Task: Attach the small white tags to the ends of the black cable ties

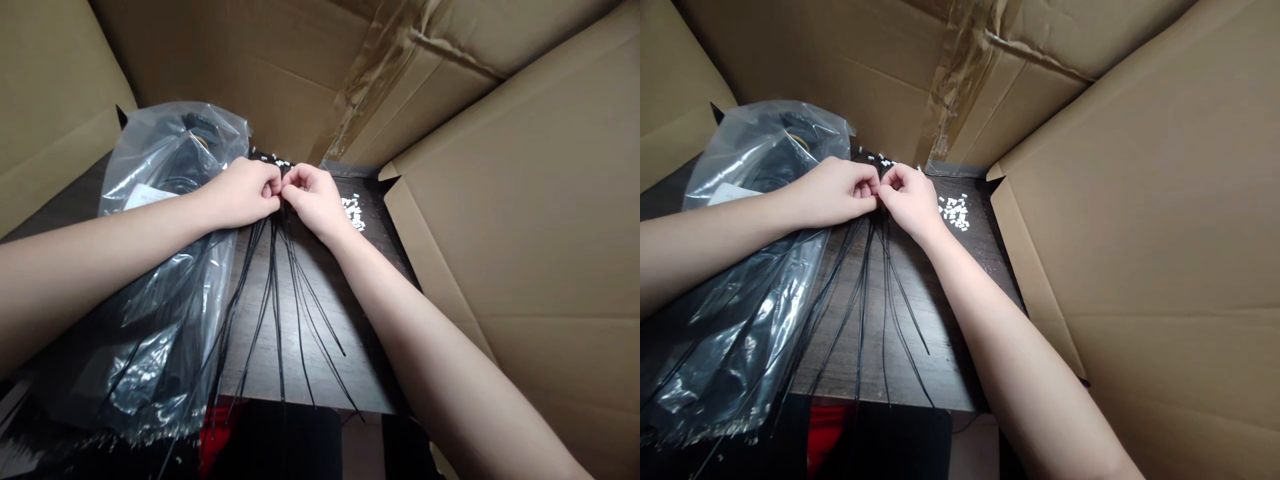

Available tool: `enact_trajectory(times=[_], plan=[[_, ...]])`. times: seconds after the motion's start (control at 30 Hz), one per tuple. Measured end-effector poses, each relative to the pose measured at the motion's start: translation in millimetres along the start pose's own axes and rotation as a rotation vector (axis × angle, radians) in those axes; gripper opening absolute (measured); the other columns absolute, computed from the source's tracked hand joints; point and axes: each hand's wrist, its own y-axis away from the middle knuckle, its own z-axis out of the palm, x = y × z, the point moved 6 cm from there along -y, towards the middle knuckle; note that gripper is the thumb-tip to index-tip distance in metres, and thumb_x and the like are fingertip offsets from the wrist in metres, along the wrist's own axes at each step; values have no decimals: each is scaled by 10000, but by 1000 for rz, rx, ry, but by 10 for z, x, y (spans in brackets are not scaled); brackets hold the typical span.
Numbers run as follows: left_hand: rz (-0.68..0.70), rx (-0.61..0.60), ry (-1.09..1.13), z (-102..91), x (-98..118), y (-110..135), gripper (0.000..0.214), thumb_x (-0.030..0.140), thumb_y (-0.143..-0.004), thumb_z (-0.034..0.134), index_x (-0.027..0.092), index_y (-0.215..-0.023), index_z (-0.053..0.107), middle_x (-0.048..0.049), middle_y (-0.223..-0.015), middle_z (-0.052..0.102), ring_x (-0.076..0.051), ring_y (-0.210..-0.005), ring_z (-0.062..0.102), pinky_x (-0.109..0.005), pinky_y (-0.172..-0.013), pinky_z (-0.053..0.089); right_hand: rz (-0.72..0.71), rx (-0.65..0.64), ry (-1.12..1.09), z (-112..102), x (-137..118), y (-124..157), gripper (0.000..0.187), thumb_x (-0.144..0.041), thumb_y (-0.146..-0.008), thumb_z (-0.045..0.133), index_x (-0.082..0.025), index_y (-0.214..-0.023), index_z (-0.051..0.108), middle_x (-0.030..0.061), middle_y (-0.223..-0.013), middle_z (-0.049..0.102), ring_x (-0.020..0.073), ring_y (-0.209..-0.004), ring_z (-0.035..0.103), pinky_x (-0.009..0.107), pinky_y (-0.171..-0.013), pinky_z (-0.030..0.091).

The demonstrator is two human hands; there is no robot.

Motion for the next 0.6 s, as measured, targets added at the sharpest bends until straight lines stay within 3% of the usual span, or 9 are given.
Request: enact_trajectory(times=[0.6], plan=[[-12, -6, -11, 7, 14, 8, 177, 233, -722, 542, 155, -783, 689, -4, -718, 667, -175, -718, 645, -303, -774, 476, 23, 7, 24, -12, -23, 6, 50, -161, -707, 566, -203, -681, 562, -32, -653, 584, 128, -623, 489, 286, -627, 370]])
